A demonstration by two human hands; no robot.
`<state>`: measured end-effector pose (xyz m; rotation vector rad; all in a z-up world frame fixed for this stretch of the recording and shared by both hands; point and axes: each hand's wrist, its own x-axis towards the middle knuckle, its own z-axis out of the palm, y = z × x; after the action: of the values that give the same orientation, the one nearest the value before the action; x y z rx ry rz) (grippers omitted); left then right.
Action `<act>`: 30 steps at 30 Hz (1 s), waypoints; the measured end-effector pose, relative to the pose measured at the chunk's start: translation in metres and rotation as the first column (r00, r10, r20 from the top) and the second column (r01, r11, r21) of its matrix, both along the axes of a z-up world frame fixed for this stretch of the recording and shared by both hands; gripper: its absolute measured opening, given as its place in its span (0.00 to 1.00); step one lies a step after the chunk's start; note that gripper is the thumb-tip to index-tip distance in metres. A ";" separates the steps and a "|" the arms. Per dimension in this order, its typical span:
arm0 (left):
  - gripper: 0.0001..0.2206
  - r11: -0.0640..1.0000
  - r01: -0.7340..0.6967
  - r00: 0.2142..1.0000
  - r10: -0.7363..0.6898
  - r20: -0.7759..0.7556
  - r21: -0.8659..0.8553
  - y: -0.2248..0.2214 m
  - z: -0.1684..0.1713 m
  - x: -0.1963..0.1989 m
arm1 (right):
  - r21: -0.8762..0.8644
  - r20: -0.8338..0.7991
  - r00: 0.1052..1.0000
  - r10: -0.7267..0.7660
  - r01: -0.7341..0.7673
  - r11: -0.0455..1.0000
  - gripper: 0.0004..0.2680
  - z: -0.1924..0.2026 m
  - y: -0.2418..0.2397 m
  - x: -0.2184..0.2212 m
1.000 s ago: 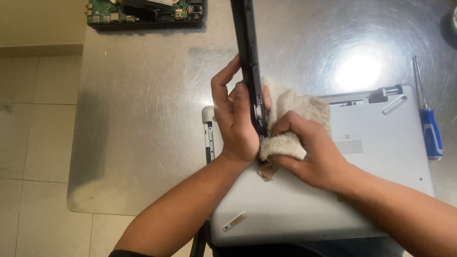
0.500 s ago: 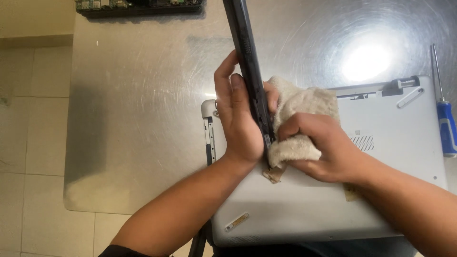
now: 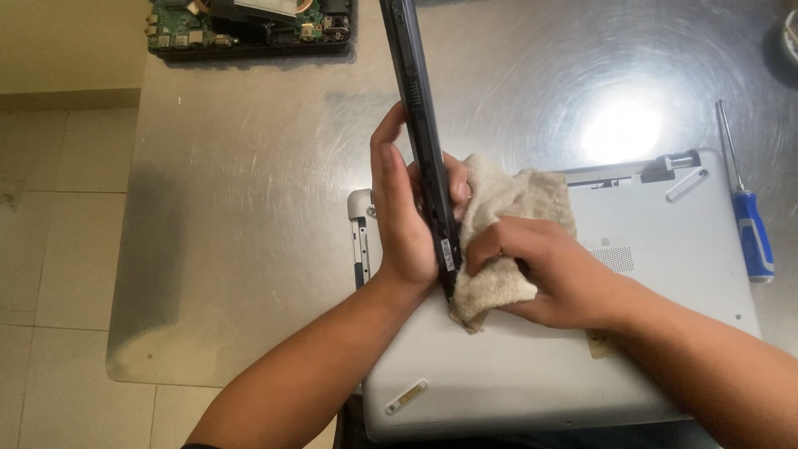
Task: The person works on a laptop placed upside down on a metal workbench. They detach and lift out the battery, wipe the battery with a cloth, set it aside, then use a screwdriver to unscrew screws from the laptop's bottom cover.
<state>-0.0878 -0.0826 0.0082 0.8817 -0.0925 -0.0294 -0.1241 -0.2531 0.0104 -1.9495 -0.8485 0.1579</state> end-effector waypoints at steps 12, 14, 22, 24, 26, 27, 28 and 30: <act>0.25 0.998 -0.063 0.994 0.064 0.087 -0.005 0.000 0.001 0.004 | -0.131 -0.015 0.993 -0.115 0.112 0.985 0.13 -0.011 0.003 -0.017; 0.23 0.998 -0.041 0.996 0.045 0.081 -0.047 -0.002 -0.001 0.004 | -0.119 -0.002 0.992 -0.129 0.127 0.985 0.13 -0.008 0.003 -0.018; 0.27 0.999 -0.028 0.979 0.020 0.201 0.038 -0.004 0.001 0.000 | 0.018 -0.164 0.934 -0.316 0.324 0.946 0.18 0.000 0.013 -0.017; 0.23 0.983 -0.050 0.969 0.005 0.246 0.179 -0.006 0.000 -0.001 | 0.060 -0.290 0.894 -0.342 0.373 0.926 0.17 0.003 0.012 -0.018; 0.24 0.980 -0.023 0.979 -0.019 0.204 0.199 -0.003 0.008 0.001 | 0.069 -0.334 0.876 -0.348 0.391 0.918 0.16 0.001 0.009 -0.018; 0.25 0.976 0.016 0.988 -0.049 0.148 0.217 -0.002 0.010 0.002 | 0.072 -0.389 0.848 -0.361 0.418 0.905 0.15 -0.002 0.007 -0.017; 0.25 0.976 0.017 0.987 -0.050 0.152 0.215 0.003 0.009 0.008 | 0.072 -0.385 0.849 -0.363 0.419 0.905 0.15 -0.003 0.001 -0.015; 0.24 0.967 0.113 0.976 -0.151 0.156 0.229 0.013 0.006 0.020 | -0.004 -0.326 0.884 -0.335 0.353 0.936 0.17 -0.006 -0.011 -0.010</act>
<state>-0.0673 -0.0694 0.0138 1.0968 -0.3158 -0.0900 -0.1342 -0.2641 0.0041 -1.9195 -0.2813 0.2304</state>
